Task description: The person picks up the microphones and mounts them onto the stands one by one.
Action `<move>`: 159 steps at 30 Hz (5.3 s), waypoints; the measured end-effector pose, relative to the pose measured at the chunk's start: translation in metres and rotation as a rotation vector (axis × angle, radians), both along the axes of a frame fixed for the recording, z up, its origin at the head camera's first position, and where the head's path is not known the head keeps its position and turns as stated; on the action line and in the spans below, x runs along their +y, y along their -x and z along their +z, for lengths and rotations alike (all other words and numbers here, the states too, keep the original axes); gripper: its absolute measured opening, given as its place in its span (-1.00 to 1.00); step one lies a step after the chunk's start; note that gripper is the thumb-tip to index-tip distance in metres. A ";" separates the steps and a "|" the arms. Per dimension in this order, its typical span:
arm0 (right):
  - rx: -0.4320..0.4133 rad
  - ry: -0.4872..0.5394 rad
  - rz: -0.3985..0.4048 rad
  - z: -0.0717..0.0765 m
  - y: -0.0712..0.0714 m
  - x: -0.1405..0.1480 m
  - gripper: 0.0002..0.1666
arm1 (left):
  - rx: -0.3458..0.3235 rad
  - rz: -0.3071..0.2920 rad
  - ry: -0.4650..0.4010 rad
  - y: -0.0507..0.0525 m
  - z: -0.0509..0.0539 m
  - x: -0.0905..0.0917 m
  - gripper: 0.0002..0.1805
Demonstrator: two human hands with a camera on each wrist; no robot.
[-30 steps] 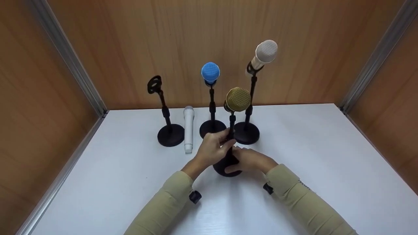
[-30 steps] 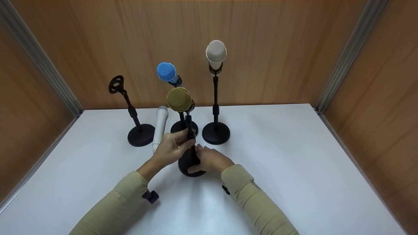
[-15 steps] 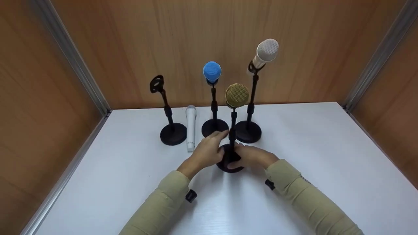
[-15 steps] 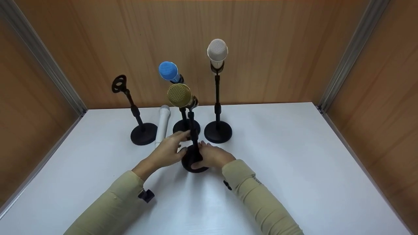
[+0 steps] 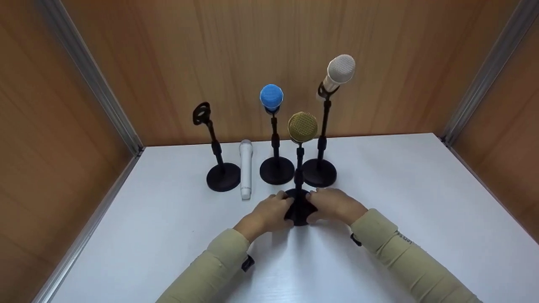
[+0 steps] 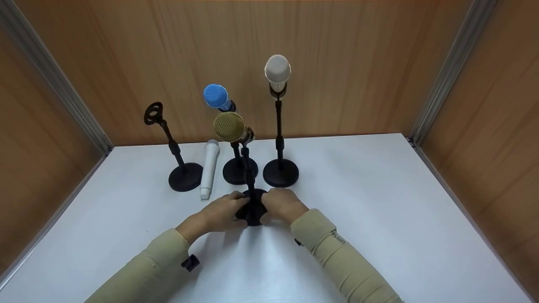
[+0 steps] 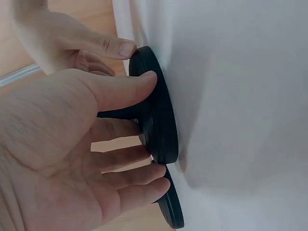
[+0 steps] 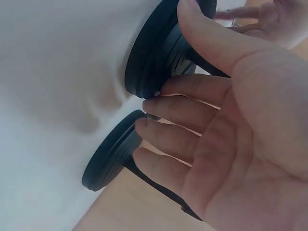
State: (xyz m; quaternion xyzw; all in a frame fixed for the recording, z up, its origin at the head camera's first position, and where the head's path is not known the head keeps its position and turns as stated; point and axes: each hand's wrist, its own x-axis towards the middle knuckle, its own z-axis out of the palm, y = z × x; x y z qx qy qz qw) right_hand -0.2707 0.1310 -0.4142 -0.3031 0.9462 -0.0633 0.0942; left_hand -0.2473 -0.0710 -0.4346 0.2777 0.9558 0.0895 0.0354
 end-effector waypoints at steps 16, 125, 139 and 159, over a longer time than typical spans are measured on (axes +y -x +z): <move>-0.113 0.038 -0.067 -0.005 0.039 0.010 -0.18 | 0.040 0.031 0.100 0.032 -0.001 0.009 -0.31; -0.149 0.516 -0.235 0.024 0.078 -0.100 -0.38 | 0.127 0.586 -0.458 0.064 0.010 -0.150 -0.73; -0.198 0.618 -0.412 -0.005 0.089 -0.169 -0.11 | 0.016 0.584 -0.395 0.074 0.003 -0.158 -0.48; -0.205 0.675 -0.474 -0.028 0.089 -0.184 -0.26 | -0.123 0.635 -0.389 0.082 0.012 -0.164 -0.47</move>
